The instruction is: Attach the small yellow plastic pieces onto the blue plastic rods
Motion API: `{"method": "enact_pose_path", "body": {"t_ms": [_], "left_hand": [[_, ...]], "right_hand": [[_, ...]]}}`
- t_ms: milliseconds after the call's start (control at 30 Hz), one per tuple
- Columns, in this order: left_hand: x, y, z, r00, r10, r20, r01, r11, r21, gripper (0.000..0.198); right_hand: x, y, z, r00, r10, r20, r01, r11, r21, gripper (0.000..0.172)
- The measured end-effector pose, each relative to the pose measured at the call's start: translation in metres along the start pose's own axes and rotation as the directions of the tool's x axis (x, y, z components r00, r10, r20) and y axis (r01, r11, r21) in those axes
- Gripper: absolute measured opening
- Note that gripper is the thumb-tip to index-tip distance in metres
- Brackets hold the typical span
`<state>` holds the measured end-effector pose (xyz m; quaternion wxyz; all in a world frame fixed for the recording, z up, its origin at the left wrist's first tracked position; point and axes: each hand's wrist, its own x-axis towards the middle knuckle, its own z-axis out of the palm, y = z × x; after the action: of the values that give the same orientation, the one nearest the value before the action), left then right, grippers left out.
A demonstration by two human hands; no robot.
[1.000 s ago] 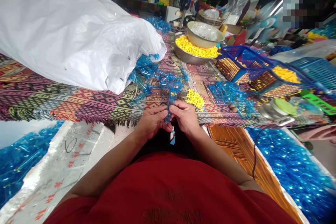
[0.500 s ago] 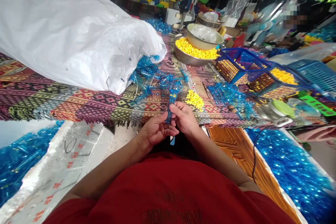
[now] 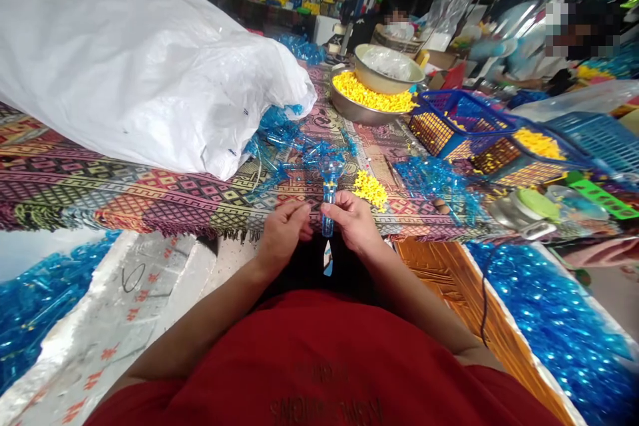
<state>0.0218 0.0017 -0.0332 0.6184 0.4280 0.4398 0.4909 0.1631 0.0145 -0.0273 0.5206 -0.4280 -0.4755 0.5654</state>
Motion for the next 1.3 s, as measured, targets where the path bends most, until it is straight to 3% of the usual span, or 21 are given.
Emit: {"method": "enact_pose_path", "body": {"t_ms": [67,133,267,367,467,533,633,867,1033,1100,1167,1200,1233,1300], "left_hand": [[0.006,0.006,-0.001,0.993,0.109,0.040,-0.112,0.990,0.082,0.027],[0.011,0.008,0.001,0.989,0.120,0.088,-0.129,0.986,0.105,0.025],[0.018,0.003,0.006,0.990,0.135,0.050,-0.137,0.990,0.045,0.019],[0.020,0.007,0.006,0.980,0.197,0.006,-0.196,0.979,-0.053,0.018],[0.019,0.018,0.009,0.969,0.239,-0.056,-0.245,0.958,-0.150,0.020],[0.017,0.026,0.013,0.971,0.228,-0.065,-0.237,0.942,-0.238,0.022],[0.013,0.030,0.021,0.976,0.195,-0.101,-0.217,0.929,-0.300,0.022],[0.011,0.025,0.019,0.934,0.355,-0.033,-0.356,0.923,-0.148,0.013],[0.005,0.024,0.005,0.927,0.362,0.103,-0.359,0.932,-0.045,0.013],[0.003,0.024,0.000,0.921,0.358,0.155,-0.368,0.929,0.046,0.016],[0.001,0.024,-0.002,0.883,0.429,0.192,-0.462,0.867,0.188,0.017],[0.000,0.023,-0.001,0.848,0.480,0.226,-0.527,0.809,0.260,0.016],[-0.001,0.021,0.000,0.802,0.534,0.268,-0.596,0.737,0.317,0.016],[-0.004,0.019,0.005,0.707,0.619,0.342,-0.707,0.595,0.382,0.011]], "right_hand": [[0.000,0.001,-0.002,0.999,-0.035,0.037,0.040,0.989,-0.142,0.027],[-0.001,0.001,-0.002,0.993,-0.086,0.076,0.106,0.940,-0.324,0.025],[-0.004,0.004,0.000,0.967,-0.215,0.137,0.255,0.789,-0.559,0.021],[-0.008,0.007,0.001,0.954,-0.176,0.243,0.288,0.765,-0.576,0.025],[-0.010,0.008,0.001,0.956,-0.031,0.291,0.191,0.820,-0.539,0.030],[-0.010,0.007,0.002,0.948,0.050,0.316,0.121,0.859,-0.497,0.035],[-0.011,0.006,0.003,0.927,0.066,0.368,0.113,0.889,-0.444,0.040],[-0.019,0.012,0.009,0.931,0.012,0.366,0.169,0.873,-0.457,0.048],[-0.016,0.004,-0.011,0.880,0.018,0.476,0.259,0.819,-0.511,0.039],[-0.013,-0.010,-0.021,0.905,-0.098,0.414,0.320,0.798,-0.511,0.037],[-0.011,-0.029,-0.026,0.908,-0.294,0.300,0.414,0.743,-0.526,0.046],[-0.010,-0.039,-0.025,0.878,-0.376,0.295,0.478,0.684,-0.552,0.056],[-0.010,-0.049,-0.022,0.832,-0.437,0.343,0.553,0.598,-0.580,0.063],[-0.011,-0.065,-0.013,0.725,-0.491,0.482,0.681,0.413,-0.604,0.061]]}}
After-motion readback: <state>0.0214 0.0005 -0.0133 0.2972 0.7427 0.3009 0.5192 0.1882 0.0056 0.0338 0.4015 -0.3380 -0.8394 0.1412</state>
